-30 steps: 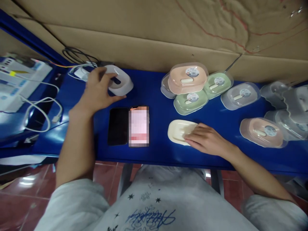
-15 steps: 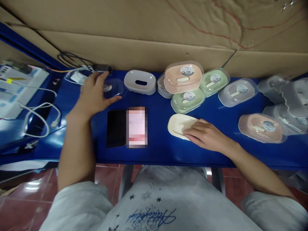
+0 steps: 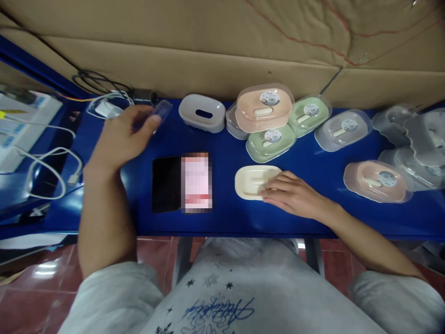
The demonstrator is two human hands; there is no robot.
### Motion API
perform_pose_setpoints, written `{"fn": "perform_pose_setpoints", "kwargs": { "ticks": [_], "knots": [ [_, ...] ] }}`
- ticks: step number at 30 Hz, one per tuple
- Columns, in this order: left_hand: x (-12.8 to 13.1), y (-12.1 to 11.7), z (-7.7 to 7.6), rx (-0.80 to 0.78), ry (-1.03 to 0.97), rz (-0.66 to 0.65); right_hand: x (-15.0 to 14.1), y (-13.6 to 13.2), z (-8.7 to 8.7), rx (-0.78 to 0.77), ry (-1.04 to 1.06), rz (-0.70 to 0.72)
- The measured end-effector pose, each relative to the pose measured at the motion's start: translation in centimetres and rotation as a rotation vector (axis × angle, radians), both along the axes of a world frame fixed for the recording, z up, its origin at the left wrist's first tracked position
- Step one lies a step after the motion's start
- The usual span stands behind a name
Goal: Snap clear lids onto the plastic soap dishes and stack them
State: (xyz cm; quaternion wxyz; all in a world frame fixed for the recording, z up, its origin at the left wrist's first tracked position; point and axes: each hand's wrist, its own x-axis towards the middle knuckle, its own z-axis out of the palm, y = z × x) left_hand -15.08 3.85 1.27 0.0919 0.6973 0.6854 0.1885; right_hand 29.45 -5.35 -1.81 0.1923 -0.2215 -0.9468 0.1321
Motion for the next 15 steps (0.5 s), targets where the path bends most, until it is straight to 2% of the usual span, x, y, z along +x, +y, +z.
{"fn": "perform_pose_setpoints", "kwargs": {
  "ticks": [3, 7, 10, 13, 15],
  "knots": [
    [0.3, -0.2, 0.1, 0.018, -0.104, 0.015, -0.1, 0.1, -0.2, 0.013, 0.028, -0.014],
    [1.3, 0.1, -0.3, -0.128, -0.439, 0.046, 0.2, 0.3, 0.1, 0.054, 0.066, -0.07],
    [2.0, 0.6, -0.8, -0.156, -0.548, 0.09, 0.6, 0.3, 0.3, 0.074, 0.063, -0.09],
    [3.0, 0.3, -0.6, -0.101, -0.616, 0.112, 0.7, 0.3, 0.4, 0.063, 0.055, -0.106],
    [4.4, -0.9, 0.1, 0.036, -0.57, 0.063, 0.7, 0.3, 0.4, 0.072, 0.073, -0.145]
  ]
}}
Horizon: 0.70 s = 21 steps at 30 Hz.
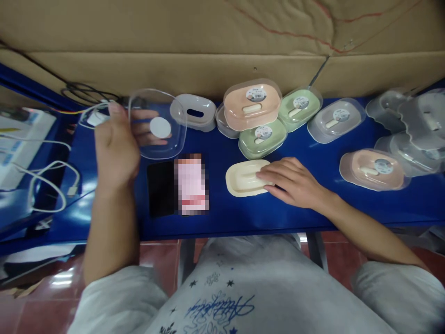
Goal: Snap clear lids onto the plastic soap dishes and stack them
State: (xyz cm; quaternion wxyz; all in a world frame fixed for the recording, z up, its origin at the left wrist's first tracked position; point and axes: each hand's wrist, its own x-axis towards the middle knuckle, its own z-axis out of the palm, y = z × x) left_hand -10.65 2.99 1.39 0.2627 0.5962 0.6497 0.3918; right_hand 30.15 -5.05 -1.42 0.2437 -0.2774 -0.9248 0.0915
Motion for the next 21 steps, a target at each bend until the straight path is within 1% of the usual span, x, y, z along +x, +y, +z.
{"fn": "perform_pose_setpoints", "kwargs": {
  "ticks": [1, 2, 3, 5, 6, 7, 8, 9, 10, 12, 14, 18, 21],
  "knots": [
    [0.9, -0.9, 0.5, 0.094, 0.063, -0.017, 0.0, 0.0, 0.0, 0.011, 0.021, -0.03],
    [2.0, -2.0, 0.9, 0.183, 0.187, -0.058, 0.0, 0.0, 0.0, 0.024, 0.049, -0.064],
    [3.1, -3.1, 1.3, 0.278, 0.364, -0.093, 0.0, 0.0, 0.0, 0.036, 0.078, -0.099],
    [5.5, -5.3, 1.6, 0.382, 0.497, -0.198, 0.0, 0.0, 0.1, 0.051, 0.129, -0.161],
    [6.6, -6.1, 1.5, 0.533, 0.595, -0.309, -0.1, -0.1, 0.1, 0.052, 0.142, -0.184],
    [7.8, -6.8, 1.3, 0.665, 0.654, -0.452, -0.1, -0.1, 0.2, 0.049, 0.143, -0.198],
    [8.8, -7.2, 1.0, 0.749, 0.71, -0.578, -0.1, -0.2, 0.2, 0.044, 0.133, -0.203],
    [9.8, -7.4, 0.8, 0.818, 0.76, -0.669, -0.1, -0.2, 0.1, 0.039, 0.114, -0.2],
    [10.6, -7.5, 0.5, 0.861, 0.806, -0.733, -0.1, -0.3, 0.1, 0.036, 0.089, -0.193],
    [11.9, -7.4, 0.2, 0.879, 0.886, -0.775, -0.1, -0.3, 0.0, 0.035, 0.034, -0.169],
    [12.7, -7.2, 0.2, 0.844, 0.92, -0.771, 0.1, -0.2, 0.0, 0.044, 0.005, -0.143],
    [13.7, -7.9, 0.0, 0.748, 0.859, -0.755, 0.8, 0.1, 0.5, 0.044, -0.01, -0.097],
    [13.7, -8.9, -0.4, 0.625, 0.776, -0.788, 1.5, 0.2, 1.1, 0.067, -0.016, -0.052]
  ]
}}
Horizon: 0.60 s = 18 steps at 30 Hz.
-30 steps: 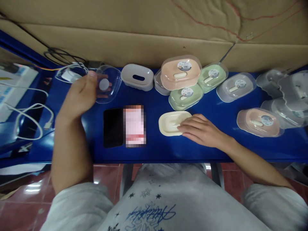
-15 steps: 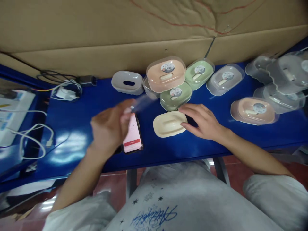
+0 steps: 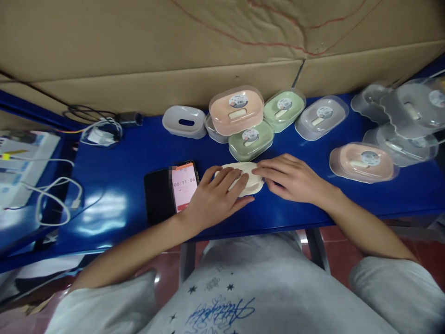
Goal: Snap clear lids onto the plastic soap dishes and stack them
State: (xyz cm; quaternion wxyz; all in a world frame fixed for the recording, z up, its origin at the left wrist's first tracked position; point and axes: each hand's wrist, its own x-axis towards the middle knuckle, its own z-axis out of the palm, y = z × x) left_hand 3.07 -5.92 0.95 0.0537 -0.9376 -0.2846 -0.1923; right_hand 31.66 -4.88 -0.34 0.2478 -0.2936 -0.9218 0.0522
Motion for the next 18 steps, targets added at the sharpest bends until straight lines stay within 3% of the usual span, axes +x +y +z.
{"fn": "perform_pose_setpoints", "kwargs": {
  "ticks": [6, 10, 13, 18],
  "knots": [
    [-1.5, -0.9, -1.0, -0.356, -0.026, 0.042, 0.5, -0.3, 0.6, 0.018, 0.011, 0.048],
    [-2.1, -0.2, -0.5, -0.337, -0.049, -0.007, 0.3, -0.3, 0.8, 0.05, 0.023, 0.069],
    [-2.6, 0.8, -0.2, -0.269, -0.003, -0.072, 0.0, -0.2, 0.6, -0.011, 0.012, 0.053],
    [-3.8, 2.2, -0.9, -0.237, 0.072, -0.165, -0.9, -0.2, -0.6, -0.096, -0.019, 0.071]
  ]
}}
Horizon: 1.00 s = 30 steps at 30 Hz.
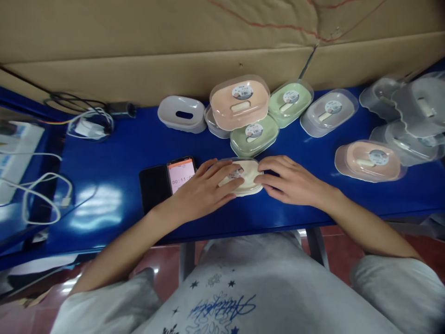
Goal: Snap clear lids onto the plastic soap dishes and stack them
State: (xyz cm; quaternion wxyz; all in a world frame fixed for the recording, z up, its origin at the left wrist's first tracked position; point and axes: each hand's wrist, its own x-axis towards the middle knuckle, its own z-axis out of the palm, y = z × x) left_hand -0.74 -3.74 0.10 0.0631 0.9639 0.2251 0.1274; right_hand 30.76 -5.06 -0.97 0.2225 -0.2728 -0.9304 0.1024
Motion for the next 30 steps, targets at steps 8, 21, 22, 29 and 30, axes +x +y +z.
{"fn": "perform_pose_setpoints", "kwargs": {
  "ticks": [8, 21, 22, 29, 30],
  "knots": [
    [-1.1, -0.2, -1.0, -0.038, 0.013, -0.002, -0.5, -0.1, -1.1, -0.026, -0.046, 0.015],
    [-0.8, -0.5, -1.4, -0.021, 0.018, -0.009, -0.8, 0.1, -1.0, 0.036, -0.105, 0.036],
    [-0.9, -0.4, -1.4, -0.036, 0.005, -0.011, -0.8, 0.0, -1.1, 0.02, -0.098, 0.042],
    [-1.1, 0.1, -1.2, -0.104, -0.074, -0.042, -0.8, -0.1, -1.5, -0.001, -0.064, 0.08],
    [-1.1, 0.1, -1.2, -0.102, -0.079, -0.039, -0.9, -0.1, -1.5, 0.007, -0.06, 0.08]
  ]
}}
